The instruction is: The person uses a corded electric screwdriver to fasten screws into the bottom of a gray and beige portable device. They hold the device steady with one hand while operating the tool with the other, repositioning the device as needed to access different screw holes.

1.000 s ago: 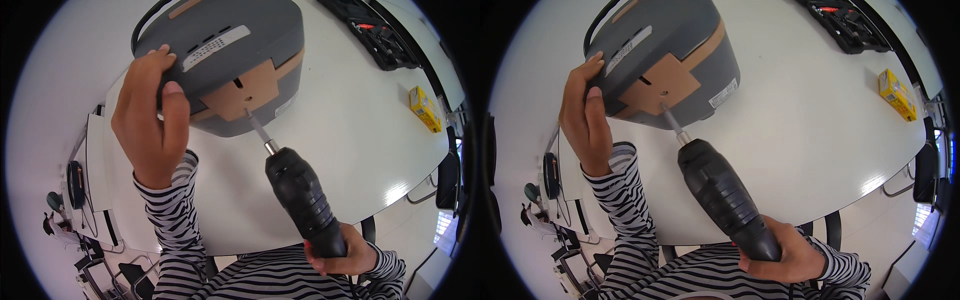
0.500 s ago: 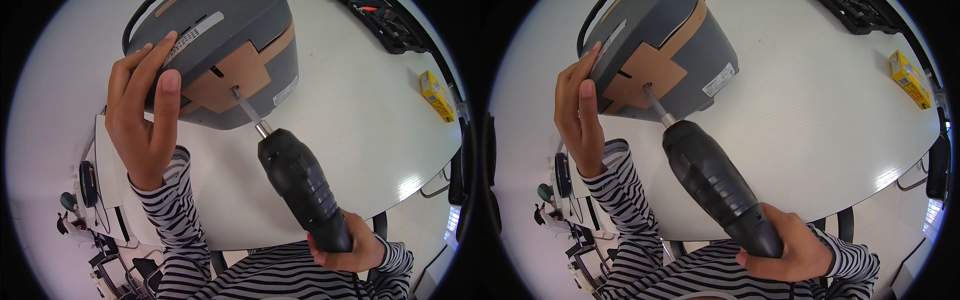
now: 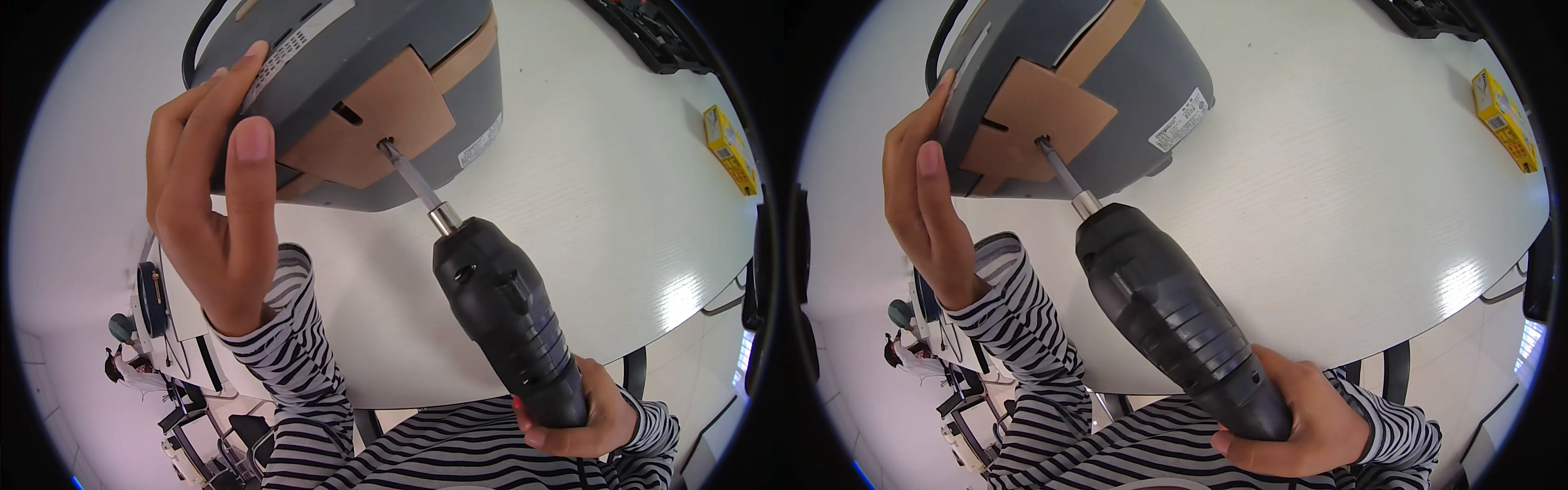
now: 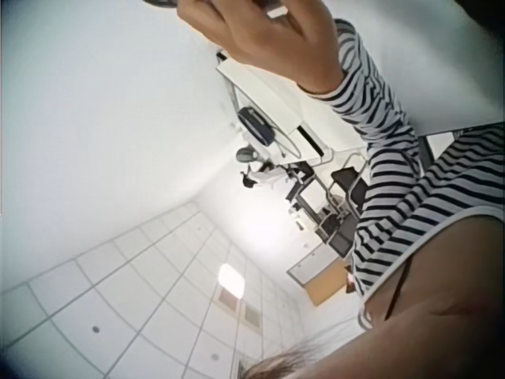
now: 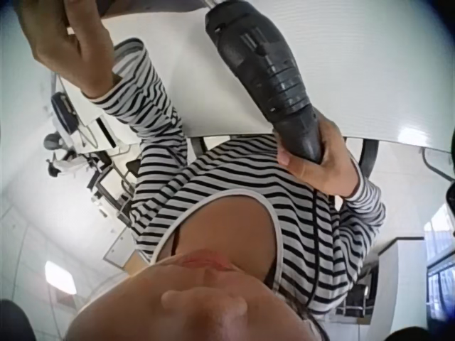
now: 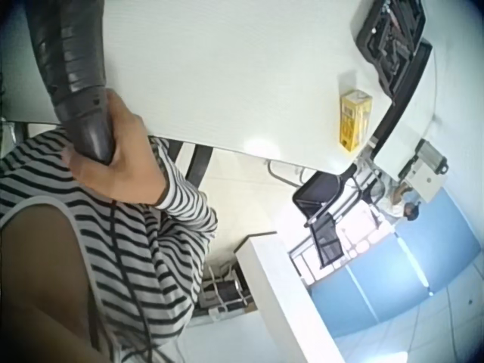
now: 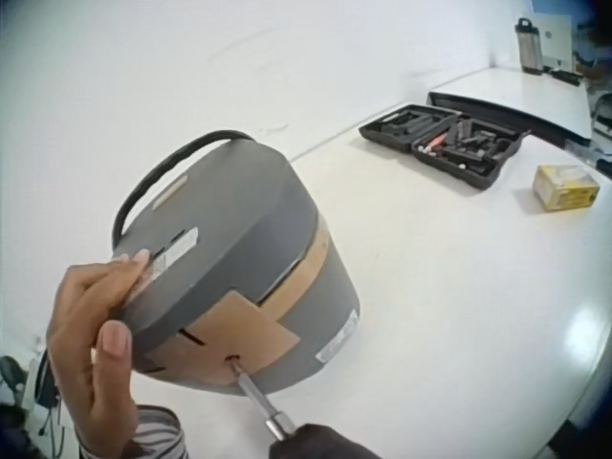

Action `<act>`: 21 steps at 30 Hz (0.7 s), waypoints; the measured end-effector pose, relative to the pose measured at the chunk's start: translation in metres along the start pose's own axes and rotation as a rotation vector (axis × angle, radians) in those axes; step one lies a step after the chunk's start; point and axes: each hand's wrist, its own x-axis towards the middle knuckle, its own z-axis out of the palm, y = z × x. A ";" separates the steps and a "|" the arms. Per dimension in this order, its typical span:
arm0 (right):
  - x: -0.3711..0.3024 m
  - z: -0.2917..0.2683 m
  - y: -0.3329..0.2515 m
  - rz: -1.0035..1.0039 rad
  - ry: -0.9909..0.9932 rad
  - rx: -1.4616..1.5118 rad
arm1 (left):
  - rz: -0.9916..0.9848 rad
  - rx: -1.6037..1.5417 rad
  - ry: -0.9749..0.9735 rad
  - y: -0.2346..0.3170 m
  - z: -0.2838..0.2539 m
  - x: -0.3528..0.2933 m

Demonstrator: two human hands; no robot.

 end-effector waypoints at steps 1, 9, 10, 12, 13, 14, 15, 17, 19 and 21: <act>0.000 0.000 0.000 0.005 -0.003 0.006 | -0.002 0.005 0.000 0.000 0.000 0.000; 0.000 0.001 -0.005 0.004 -0.030 0.047 | 0.001 -0.025 0.000 -0.002 0.003 0.000; 0.000 0.000 -0.004 0.003 -0.037 0.046 | 0.009 -0.033 0.007 -0.002 0.003 0.001; -0.002 -0.001 -0.004 0.013 -0.032 0.065 | 0.009 -0.036 -0.004 0.000 0.004 0.003; -0.002 0.002 -0.005 0.028 -0.022 0.081 | 0.003 -0.038 -0.007 -0.002 0.002 0.002; -0.001 0.004 -0.006 0.044 -0.011 0.097 | -0.001 -0.039 -0.004 -0.002 0.002 0.001; 0.000 0.005 -0.007 0.047 -0.014 0.096 | -0.004 -0.041 0.000 -0.003 0.001 0.000; -0.001 0.004 -0.005 0.045 -0.017 0.105 | 0.003 -0.037 -0.004 -0.001 0.001 0.002; -0.001 0.003 -0.005 0.057 -0.027 0.103 | 0.014 -0.026 -0.012 -0.001 0.001 0.003; -0.001 0.004 -0.006 0.063 -0.018 0.102 | 0.030 -0.016 -0.009 0.000 0.002 0.004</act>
